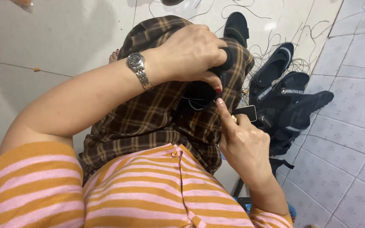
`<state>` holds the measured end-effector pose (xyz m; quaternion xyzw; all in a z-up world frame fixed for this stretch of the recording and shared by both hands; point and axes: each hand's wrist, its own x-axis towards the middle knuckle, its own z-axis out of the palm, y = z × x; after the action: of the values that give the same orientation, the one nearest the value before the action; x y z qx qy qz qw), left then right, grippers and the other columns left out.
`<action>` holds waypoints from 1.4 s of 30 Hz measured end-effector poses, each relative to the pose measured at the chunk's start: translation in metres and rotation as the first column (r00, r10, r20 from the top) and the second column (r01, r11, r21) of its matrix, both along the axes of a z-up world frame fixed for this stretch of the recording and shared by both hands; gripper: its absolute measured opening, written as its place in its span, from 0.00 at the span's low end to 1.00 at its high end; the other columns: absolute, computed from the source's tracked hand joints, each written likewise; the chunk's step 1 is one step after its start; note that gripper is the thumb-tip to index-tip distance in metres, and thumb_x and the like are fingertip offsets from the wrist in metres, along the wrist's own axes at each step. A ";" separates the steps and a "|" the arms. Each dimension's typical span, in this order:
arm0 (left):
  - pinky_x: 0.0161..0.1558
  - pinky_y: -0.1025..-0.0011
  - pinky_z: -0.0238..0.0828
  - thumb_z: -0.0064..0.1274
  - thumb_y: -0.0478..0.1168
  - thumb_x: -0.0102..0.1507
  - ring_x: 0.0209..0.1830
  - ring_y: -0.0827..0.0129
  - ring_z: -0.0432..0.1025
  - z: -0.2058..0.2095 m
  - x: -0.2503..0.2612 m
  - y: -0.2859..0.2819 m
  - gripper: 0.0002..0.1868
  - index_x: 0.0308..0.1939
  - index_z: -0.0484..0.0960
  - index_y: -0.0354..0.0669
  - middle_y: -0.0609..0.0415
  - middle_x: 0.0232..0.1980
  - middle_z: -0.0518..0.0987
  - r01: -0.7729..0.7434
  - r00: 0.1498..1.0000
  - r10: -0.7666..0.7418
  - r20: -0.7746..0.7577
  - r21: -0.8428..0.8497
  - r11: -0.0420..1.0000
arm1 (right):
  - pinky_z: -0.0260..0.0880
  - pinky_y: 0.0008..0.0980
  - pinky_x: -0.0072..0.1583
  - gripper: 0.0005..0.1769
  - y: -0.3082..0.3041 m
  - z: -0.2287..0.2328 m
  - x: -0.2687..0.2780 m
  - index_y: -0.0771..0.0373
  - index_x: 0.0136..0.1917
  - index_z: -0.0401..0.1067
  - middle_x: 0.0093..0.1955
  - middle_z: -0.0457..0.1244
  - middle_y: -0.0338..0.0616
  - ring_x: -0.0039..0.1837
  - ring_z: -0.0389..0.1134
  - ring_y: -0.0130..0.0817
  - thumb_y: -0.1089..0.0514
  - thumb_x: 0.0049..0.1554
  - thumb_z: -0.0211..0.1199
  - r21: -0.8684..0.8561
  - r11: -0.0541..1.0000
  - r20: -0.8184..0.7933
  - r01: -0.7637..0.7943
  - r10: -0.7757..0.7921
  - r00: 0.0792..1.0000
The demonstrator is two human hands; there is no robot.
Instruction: Hand-sewing the sole of a black shoe using a stitching awl and thread while sitting on the floor.
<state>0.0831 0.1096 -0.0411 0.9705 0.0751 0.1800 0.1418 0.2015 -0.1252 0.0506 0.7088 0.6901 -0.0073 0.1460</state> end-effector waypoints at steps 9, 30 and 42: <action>0.26 0.62 0.70 0.62 0.83 0.53 0.24 0.61 0.72 -0.002 -0.003 0.001 0.41 0.21 0.74 0.49 0.64 0.25 0.73 -0.012 0.999 0.013 0.035 -0.026 1.000 | 0.67 0.34 0.39 0.34 0.004 -0.012 0.016 0.47 0.74 0.67 0.49 0.67 0.39 0.40 0.67 0.35 0.69 0.56 0.59 0.121 0.992 -0.449 -0.017 0.070 0.891; 0.58 0.51 0.64 0.71 0.68 0.55 0.56 0.45 0.70 0.030 -0.052 -0.041 0.38 0.31 0.82 0.30 0.37 0.61 0.76 -0.087 0.984 0.102 0.146 -0.109 0.990 | 0.73 0.36 0.46 0.25 0.007 -0.010 0.004 0.55 0.69 0.70 0.56 0.70 0.47 0.46 0.74 0.40 0.64 0.59 0.66 0.241 0.970 -0.574 -0.025 0.163 0.802; 0.43 0.65 0.71 0.65 0.41 0.54 0.43 0.57 0.75 0.026 -0.084 -0.121 0.13 0.40 0.84 0.41 0.53 0.45 0.79 -0.031 0.851 0.421 0.313 -0.772 0.635 | 0.74 0.32 0.43 0.14 -0.002 -0.010 -0.015 0.53 0.59 0.74 0.46 0.69 0.39 0.42 0.72 0.36 0.56 0.58 0.61 0.337 0.939 -0.225 -0.062 0.145 0.964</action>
<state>-0.0010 -0.0115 -0.0146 0.7355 0.2305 0.3778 0.5131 0.1861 -0.1272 0.0406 0.6792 0.7309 0.0270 -0.0604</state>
